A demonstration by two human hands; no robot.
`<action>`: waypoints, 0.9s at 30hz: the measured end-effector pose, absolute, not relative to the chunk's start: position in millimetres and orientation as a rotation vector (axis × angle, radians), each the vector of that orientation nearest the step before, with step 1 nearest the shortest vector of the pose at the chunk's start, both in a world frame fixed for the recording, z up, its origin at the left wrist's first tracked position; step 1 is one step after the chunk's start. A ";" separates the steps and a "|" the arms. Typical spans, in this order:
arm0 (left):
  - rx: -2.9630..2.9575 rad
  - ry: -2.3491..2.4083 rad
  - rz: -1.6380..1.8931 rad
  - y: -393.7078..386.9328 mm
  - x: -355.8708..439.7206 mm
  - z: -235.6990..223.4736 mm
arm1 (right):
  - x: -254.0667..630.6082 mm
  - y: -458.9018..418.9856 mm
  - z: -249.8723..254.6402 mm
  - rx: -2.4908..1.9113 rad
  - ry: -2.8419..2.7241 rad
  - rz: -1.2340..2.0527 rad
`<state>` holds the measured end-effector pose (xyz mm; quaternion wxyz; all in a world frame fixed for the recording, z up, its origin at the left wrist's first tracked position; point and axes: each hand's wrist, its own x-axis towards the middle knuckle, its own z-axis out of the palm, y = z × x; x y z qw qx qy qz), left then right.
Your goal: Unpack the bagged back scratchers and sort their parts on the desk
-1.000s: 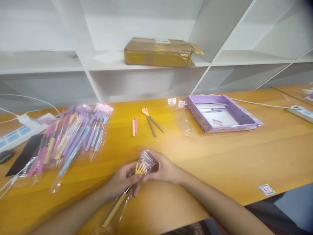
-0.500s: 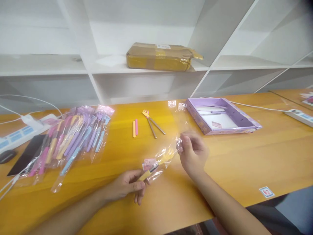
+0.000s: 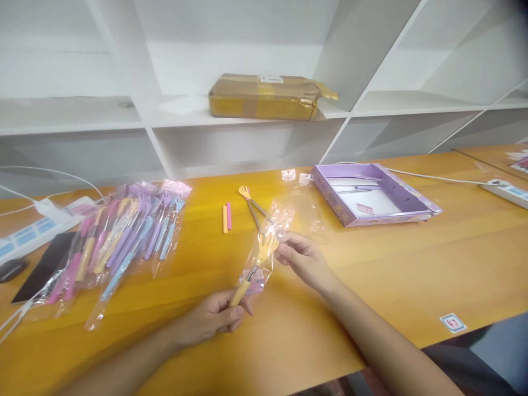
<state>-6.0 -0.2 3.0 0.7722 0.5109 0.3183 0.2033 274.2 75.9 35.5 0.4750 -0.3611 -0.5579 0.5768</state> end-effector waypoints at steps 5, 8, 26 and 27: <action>1.141 0.723 0.445 -0.9 -5.9 -0.6 | 268.8 76.2 37.2 -0.923 -1.294 1.168; 1.134 0.711 0.474 -2.2 -5.1 -4.3 | 264.3 77.3 51.9 -0.854 -1.284 1.091; 1.142 0.646 0.540 -2.3 -6.7 -18.1 | 205.4 76.6 157.4 -0.867 -1.595 0.717; 1.141 0.655 0.539 -2.1 -6.7 -19.0 | 202.7 77.2 157.8 -0.855 -1.565 0.676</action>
